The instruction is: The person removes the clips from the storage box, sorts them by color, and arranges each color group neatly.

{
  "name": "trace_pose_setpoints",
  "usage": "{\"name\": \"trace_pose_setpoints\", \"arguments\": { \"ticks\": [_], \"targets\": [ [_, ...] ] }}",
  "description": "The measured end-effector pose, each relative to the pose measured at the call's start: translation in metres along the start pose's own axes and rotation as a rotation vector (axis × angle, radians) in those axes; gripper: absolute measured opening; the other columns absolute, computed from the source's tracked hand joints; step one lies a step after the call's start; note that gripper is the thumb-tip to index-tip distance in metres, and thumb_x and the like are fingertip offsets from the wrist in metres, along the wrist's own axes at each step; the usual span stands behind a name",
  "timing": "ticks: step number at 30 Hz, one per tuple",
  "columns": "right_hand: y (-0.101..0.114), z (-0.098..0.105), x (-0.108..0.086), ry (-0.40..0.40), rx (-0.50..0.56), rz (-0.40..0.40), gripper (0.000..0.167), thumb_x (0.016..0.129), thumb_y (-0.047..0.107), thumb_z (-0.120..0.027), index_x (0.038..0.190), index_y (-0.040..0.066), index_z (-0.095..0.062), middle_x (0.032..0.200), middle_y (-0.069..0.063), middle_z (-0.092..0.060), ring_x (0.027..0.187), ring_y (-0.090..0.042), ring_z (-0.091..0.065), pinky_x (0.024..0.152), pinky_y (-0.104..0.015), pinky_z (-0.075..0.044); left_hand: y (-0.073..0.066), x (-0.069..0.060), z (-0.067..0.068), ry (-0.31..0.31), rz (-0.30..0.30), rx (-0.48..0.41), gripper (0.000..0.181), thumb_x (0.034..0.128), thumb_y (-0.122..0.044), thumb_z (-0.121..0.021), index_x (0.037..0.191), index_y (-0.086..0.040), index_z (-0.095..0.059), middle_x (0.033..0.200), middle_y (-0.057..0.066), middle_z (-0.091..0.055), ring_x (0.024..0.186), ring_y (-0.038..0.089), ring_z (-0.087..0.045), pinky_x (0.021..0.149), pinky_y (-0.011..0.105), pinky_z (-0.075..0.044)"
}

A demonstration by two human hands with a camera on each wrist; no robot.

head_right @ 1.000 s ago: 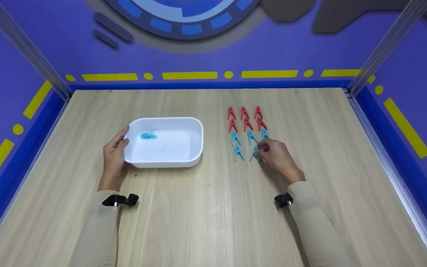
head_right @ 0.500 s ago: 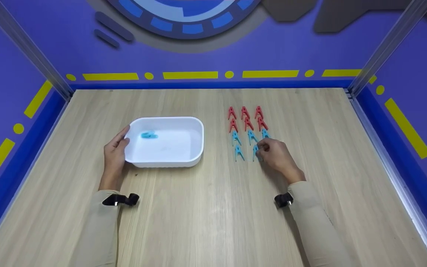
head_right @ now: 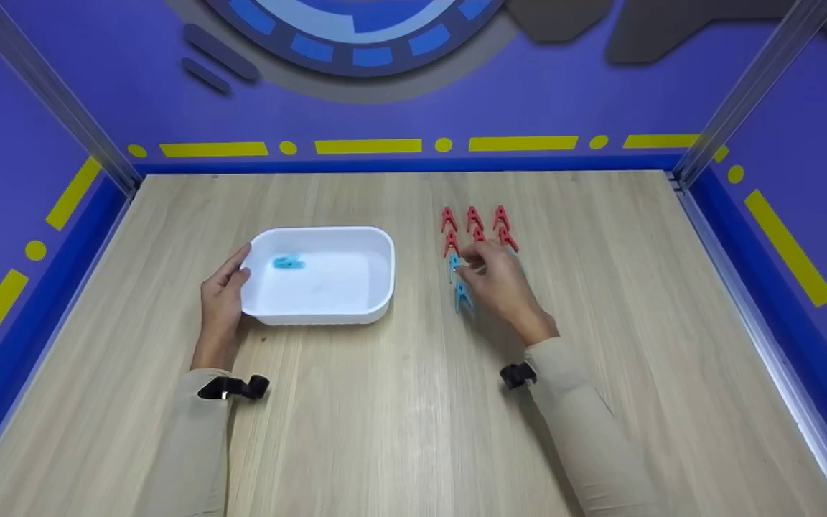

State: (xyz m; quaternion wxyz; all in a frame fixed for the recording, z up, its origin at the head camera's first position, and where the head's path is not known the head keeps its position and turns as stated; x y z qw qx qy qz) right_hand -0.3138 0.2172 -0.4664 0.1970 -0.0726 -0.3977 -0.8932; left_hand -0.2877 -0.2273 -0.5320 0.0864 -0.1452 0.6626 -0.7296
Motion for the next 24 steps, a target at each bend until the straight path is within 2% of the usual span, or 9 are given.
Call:
{"name": "trace_pose_setpoints", "arguments": {
  "ticks": [4,9,18,24],
  "targets": [
    [0.034,-0.014,0.014,-0.001,0.054,0.101,0.022,0.095,-0.001,-0.078,0.115,-0.005,-0.072,0.11,-0.016,-0.071,0.101,-0.03,-0.071,0.091,-0.051,-0.061,0.0,0.0,0.001,0.001,0.002,-0.015,0.043,0.11,-0.007,-0.05,0.152,-0.008,-0.058,0.159,0.004,-0.052,0.152,0.017,-0.04,0.125,0.029,-0.03],
    [0.072,-0.041,0.031,0.026,0.129,0.178,0.022,0.097,0.004,-0.078,0.117,-0.002,-0.073,0.113,-0.014,-0.071,0.103,-0.027,-0.072,0.092,-0.048,-0.062,0.0,0.0,0.001,-0.001,0.009,-0.016,0.042,0.1103,-0.007,-0.051,0.152,-0.011,-0.059,0.159,0.002,-0.053,0.152,0.016,-0.04,0.125,0.029,-0.03],
    [0.117,-0.102,0.054,0.14,0.205,0.241,0.021,0.099,0.006,-0.075,0.119,-0.002,-0.072,0.115,-0.018,-0.07,0.104,-0.027,-0.072,0.092,-0.037,-0.062,0.001,0.001,0.001,-0.008,-0.002,0.012,0.043,0.11,-0.007,-0.05,0.152,-0.01,-0.059,0.159,0.003,-0.052,0.152,0.018,-0.041,0.125,0.03,-0.031],
    [0.131,-0.133,0.07,0.17,0.251,0.212,0.021,0.1,0.008,-0.074,0.119,-0.001,-0.073,0.114,-0.015,-0.071,0.103,-0.021,-0.072,0.092,-0.033,-0.062,0.0,0.0,-0.001,0.0,-0.026,0.017,0.043,0.1105,-0.005,-0.048,0.152,-0.01,-0.058,0.16,0.006,-0.051,0.152,0.018,-0.04,0.125,0.031,-0.031]
  ]
}}
Point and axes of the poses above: each hand's wrist, its own x-axis towards the middle knuckle, its own z-axis out of the back of the hand, y = z × x, the point moved 8 cm from there along x, towards the middle knuckle
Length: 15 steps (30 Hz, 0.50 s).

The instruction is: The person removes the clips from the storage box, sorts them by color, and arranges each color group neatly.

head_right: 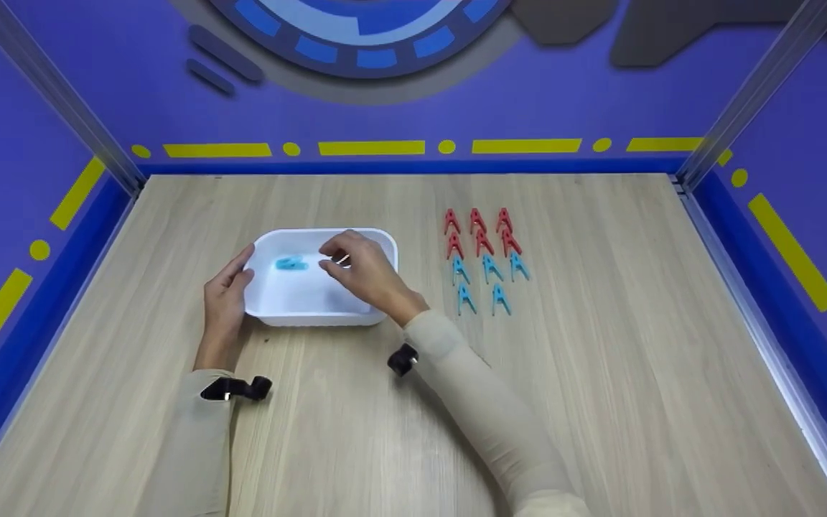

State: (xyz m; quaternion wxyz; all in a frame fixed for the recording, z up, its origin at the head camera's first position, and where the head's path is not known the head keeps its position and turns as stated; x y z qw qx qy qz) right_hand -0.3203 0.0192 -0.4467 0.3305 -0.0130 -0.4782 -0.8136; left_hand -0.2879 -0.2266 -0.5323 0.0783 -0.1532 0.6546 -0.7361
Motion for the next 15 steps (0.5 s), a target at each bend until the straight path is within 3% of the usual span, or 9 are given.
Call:
{"name": "trace_pose_setpoints", "arguments": {
  "ticks": [9,15],
  "targets": [
    [-0.005,-0.032,0.023,-0.042,0.068,-0.013,0.018,0.099,0.004,-0.075,0.113,-0.008,-0.073,0.108,-0.015,-0.072,0.099,-0.025,-0.072,0.088,-0.033,-0.062,0.006,-0.002,-0.004,0.009,0.055,-0.031,0.043,0.1098,-0.007,-0.051,0.152,-0.011,-0.059,0.159,0.002,-0.053,0.151,0.018,-0.041,0.123,0.032,-0.034],
    [-0.006,-0.049,0.04,-0.076,0.067,-0.056,0.015,0.099,0.004,-0.075,0.11,-0.004,-0.075,0.105,-0.013,-0.073,0.098,-0.024,-0.072,0.088,-0.028,-0.06,0.002,0.001,0.001,0.003,0.027,-0.021,0.043,0.11,-0.006,-0.05,0.152,-0.009,-0.059,0.159,0.004,-0.053,0.151,0.018,-0.041,0.124,0.033,-0.033]
  ]
}}
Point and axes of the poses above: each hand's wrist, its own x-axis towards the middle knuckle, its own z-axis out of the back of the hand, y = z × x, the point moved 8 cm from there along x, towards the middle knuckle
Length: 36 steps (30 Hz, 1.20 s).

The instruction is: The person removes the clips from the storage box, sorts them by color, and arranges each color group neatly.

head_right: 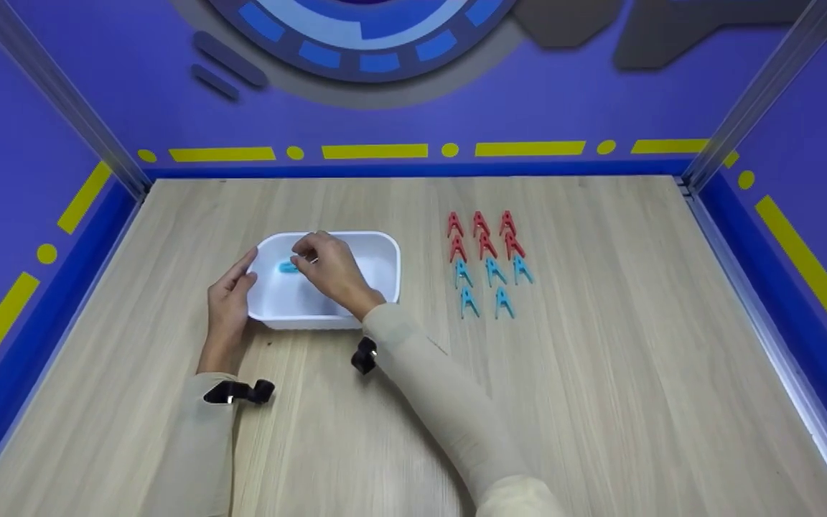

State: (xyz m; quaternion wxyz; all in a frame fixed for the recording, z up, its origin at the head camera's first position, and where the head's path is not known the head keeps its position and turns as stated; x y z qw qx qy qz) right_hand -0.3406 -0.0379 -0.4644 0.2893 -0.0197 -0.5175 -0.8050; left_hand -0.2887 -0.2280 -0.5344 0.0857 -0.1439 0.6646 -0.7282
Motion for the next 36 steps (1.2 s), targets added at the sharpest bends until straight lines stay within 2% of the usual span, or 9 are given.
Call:
{"name": "trace_pose_setpoints", "arguments": {
  "ticks": [9,16,23,31,36],
  "targets": [
    [-0.005,-0.021,0.018,-0.033,-0.129,-0.039,0.012,0.098,0.002,-0.075,0.109,-0.004,-0.076,0.105,-0.015,-0.075,0.097,-0.026,-0.072,0.087,-0.03,-0.06,-0.006,-0.002,-0.001,0.002,-0.012,-0.007,0.043,0.1092,-0.003,-0.05,0.151,-0.005,-0.058,0.158,0.008,-0.052,0.151,0.022,-0.042,0.124,0.034,-0.033],
    [-0.008,-0.037,0.019,0.051,-0.236,-0.049,0.019,0.1,0.003,-0.072,0.119,-0.002,-0.074,0.115,-0.015,-0.073,0.108,-0.027,-0.07,0.099,-0.032,-0.057,-0.002,0.0,-0.001,0.008,-0.027,-0.012,0.042,0.1096,-0.004,-0.051,0.151,-0.008,-0.06,0.158,0.006,-0.053,0.151,0.02,-0.042,0.123,0.033,-0.035],
    [-0.016,-0.041,0.019,0.109,-0.334,-0.111,0.023,0.102,0.006,-0.071,0.123,-0.003,-0.074,0.125,-0.015,-0.072,0.123,-0.029,-0.065,0.11,-0.035,-0.05,-0.002,0.001,0.001,-0.002,-0.044,-0.01,0.042,0.108,-0.002,-0.051,0.149,-0.004,-0.06,0.156,0.01,-0.054,0.15,0.023,-0.043,0.123,0.035,-0.035],
    [-0.022,-0.045,0.018,0.146,-0.313,-0.135,0.012,0.099,-0.001,-0.071,0.108,-0.003,-0.079,0.108,-0.014,-0.076,0.102,-0.026,-0.07,0.094,-0.033,-0.058,-0.005,0.001,0.002,-0.007,-0.045,-0.022,0.043,0.1072,0.001,-0.051,0.149,-0.001,-0.058,0.157,0.015,-0.052,0.151,0.028,-0.042,0.125,0.039,-0.032],
    [-0.024,-0.048,0.017,0.183,-0.309,-0.141,0.011,0.097,-0.004,-0.074,0.105,-0.002,-0.08,0.105,-0.014,-0.076,0.098,-0.026,-0.071,0.092,-0.032,-0.059,-0.005,0.001,0.002,-0.009,-0.051,-0.021,0.043,0.1071,-0.001,-0.052,0.149,-0.003,-0.061,0.156,0.012,-0.054,0.15,0.025,-0.043,0.124,0.038,-0.034]
  ]
}}
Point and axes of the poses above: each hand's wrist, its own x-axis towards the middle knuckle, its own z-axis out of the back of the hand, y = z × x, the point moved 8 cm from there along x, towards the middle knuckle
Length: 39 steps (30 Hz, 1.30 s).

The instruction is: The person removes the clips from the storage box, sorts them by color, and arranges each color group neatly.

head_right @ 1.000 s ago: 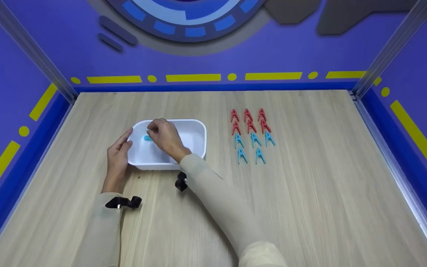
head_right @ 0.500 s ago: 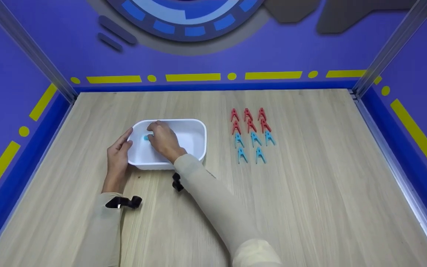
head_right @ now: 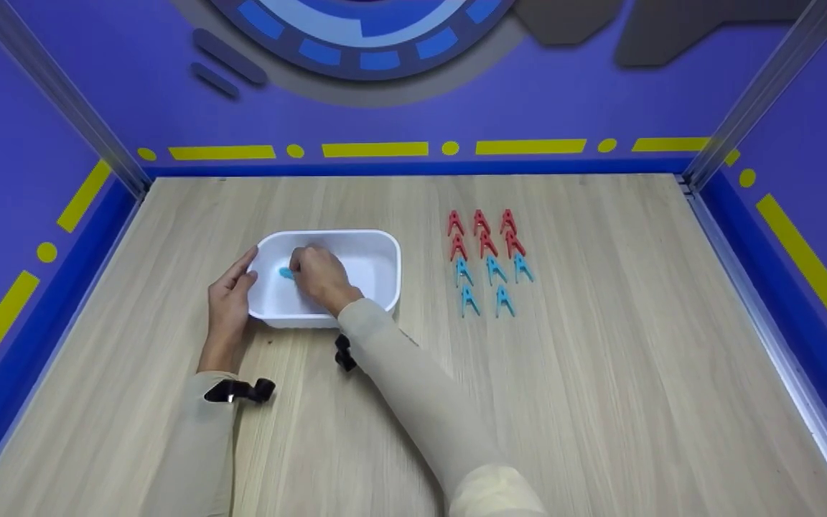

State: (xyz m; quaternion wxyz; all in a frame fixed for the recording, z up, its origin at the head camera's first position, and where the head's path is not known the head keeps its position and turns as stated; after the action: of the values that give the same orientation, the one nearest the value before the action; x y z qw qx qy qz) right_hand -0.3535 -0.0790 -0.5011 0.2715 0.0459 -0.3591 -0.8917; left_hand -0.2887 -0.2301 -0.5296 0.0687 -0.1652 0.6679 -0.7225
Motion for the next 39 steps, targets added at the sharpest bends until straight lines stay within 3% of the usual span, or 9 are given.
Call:
{"name": "trace_pose_setpoints", "arguments": {
  "ticks": [10,14,20,28,35,39],
  "targets": [
    [-0.005,0.0,-0.004,0.024,-0.049,-0.074,0.025,0.096,-0.001,-0.075,0.12,-0.002,-0.076,0.122,-0.015,-0.07,0.116,-0.029,-0.066,0.106,-0.036,-0.053,0.001,0.0,-0.002,0.0,0.003,0.013,0.043,0.1074,-0.002,-0.051,0.149,-0.004,-0.061,0.156,0.01,-0.055,0.15,0.024,-0.044,0.124,0.036,-0.034],
    [-0.003,0.0,-0.005,0.031,-0.061,-0.035,0.023,0.095,-0.004,-0.072,0.118,-0.004,-0.077,0.116,-0.017,-0.073,0.112,-0.031,-0.068,0.104,-0.038,-0.055,0.001,0.0,-0.002,0.001,-0.003,0.005,0.042,0.1072,-0.001,-0.052,0.148,-0.003,-0.061,0.156,0.012,-0.055,0.15,0.025,-0.044,0.124,0.035,-0.034],
    [0.0,0.009,-0.008,-0.024,-0.042,0.027,0.021,0.093,-0.002,-0.075,0.114,-0.007,-0.076,0.112,-0.019,-0.072,0.107,-0.032,-0.068,0.101,-0.039,-0.056,0.001,0.0,-0.003,0.005,-0.012,-0.005,0.041,0.1075,-0.002,-0.052,0.148,-0.003,-0.061,0.155,0.012,-0.055,0.15,0.024,-0.044,0.123,0.035,-0.035],
    [0.001,0.031,-0.023,-0.09,0.026,0.04,0.022,0.095,0.005,-0.078,0.115,-0.005,-0.075,0.112,-0.016,-0.07,0.104,-0.029,-0.067,0.096,-0.037,-0.057,0.001,-0.002,-0.005,0.019,0.022,0.031,0.044,0.1096,-0.005,-0.05,0.152,-0.007,-0.058,0.158,0.006,-0.053,0.151,0.02,-0.042,0.124,0.031,-0.033],
    [0.01,0.065,-0.047,-0.203,0.103,0.097,0.023,0.095,0.006,-0.08,0.116,-0.003,-0.075,0.108,-0.014,-0.071,0.097,-0.026,-0.068,0.088,-0.033,-0.059,0.0,-0.001,-0.003,0.011,0.017,0.039,0.043,0.1097,-0.005,-0.049,0.152,-0.007,-0.058,0.159,0.008,-0.051,0.152,0.021,-0.041,0.124,0.03,-0.032],
    [0.013,0.083,-0.063,-0.237,0.112,0.123,0.024,0.095,0.005,-0.08,0.118,-0.002,-0.075,0.11,-0.013,-0.07,0.099,-0.024,-0.068,0.091,-0.031,-0.06,0.0,-0.002,-0.002,0.002,0.01,0.032,0.043,0.1093,-0.004,-0.05,0.151,-0.007,-0.058,0.159,0.009,-0.052,0.152,0.021,-0.041,0.124,0.028,-0.031]
  ]
}}
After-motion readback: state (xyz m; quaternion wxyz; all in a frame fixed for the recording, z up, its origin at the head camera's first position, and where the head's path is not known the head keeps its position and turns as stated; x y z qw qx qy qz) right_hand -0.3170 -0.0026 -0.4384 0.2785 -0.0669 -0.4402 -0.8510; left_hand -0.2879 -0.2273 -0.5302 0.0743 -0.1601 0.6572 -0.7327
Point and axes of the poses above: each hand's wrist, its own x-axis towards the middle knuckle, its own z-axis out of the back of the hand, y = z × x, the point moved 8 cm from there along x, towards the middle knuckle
